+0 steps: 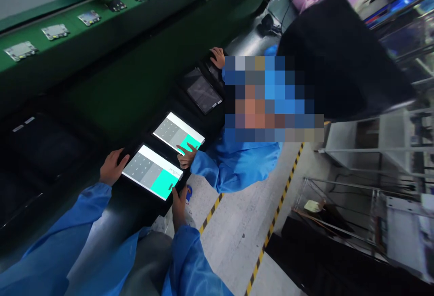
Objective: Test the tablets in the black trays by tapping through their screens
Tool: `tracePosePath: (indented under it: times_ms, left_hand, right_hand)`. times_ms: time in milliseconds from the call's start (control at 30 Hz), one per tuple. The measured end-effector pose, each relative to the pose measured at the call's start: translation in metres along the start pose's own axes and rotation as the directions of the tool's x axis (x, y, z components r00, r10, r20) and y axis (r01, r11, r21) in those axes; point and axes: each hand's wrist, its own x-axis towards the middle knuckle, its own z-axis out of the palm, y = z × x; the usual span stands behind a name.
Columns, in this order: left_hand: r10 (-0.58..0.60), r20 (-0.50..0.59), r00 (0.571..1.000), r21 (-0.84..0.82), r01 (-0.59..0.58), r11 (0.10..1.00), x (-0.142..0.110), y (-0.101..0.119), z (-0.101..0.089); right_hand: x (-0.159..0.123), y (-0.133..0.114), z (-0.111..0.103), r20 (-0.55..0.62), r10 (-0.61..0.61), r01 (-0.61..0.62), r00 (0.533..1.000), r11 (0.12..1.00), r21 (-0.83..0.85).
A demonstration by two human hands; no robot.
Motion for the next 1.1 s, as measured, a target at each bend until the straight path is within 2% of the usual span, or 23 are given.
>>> tracePosePath:
  times_ms: [200,367,533,700,833,1100]
  left_hand:
    - [-0.006,0.0,1.0,-0.009,0.006,1.0,0.001,-0.001,-0.001]
    - [-0.019,-0.009,1.0,0.002,0.019,1.0,0.001,-0.002,-0.002]
    - [-0.029,-0.006,1.0,-0.002,0.029,1.0,-0.002,-0.002,-0.003]
    - [-0.016,-0.012,1.0,-0.001,0.016,1.0,-0.002,-0.004,-0.002]
    - [0.011,-0.036,0.999,-0.005,-0.011,1.0,-0.003,-0.004,-0.003]
    - [0.006,-0.017,1.0,0.011,-0.006,1.0,-0.005,0.003,-0.007]
  right_hand:
    - [-0.001,0.002,-0.004,0.003,0.063,-0.063,0.998,0.993,0.098]
    - [-0.001,0.004,-0.002,0.001,0.125,-0.125,0.992,0.991,0.058]
    - [-0.003,0.001,-0.004,0.044,0.062,-0.065,0.997,0.995,0.078]
    - [-0.002,0.006,-0.003,0.039,0.113,-0.116,0.993,0.991,0.067]
    - [0.0,0.008,-0.002,0.049,0.08,-0.086,0.996,0.99,0.115]
    - [-0.004,-0.005,-0.003,0.049,0.061,-0.067,0.997,0.99,0.121]
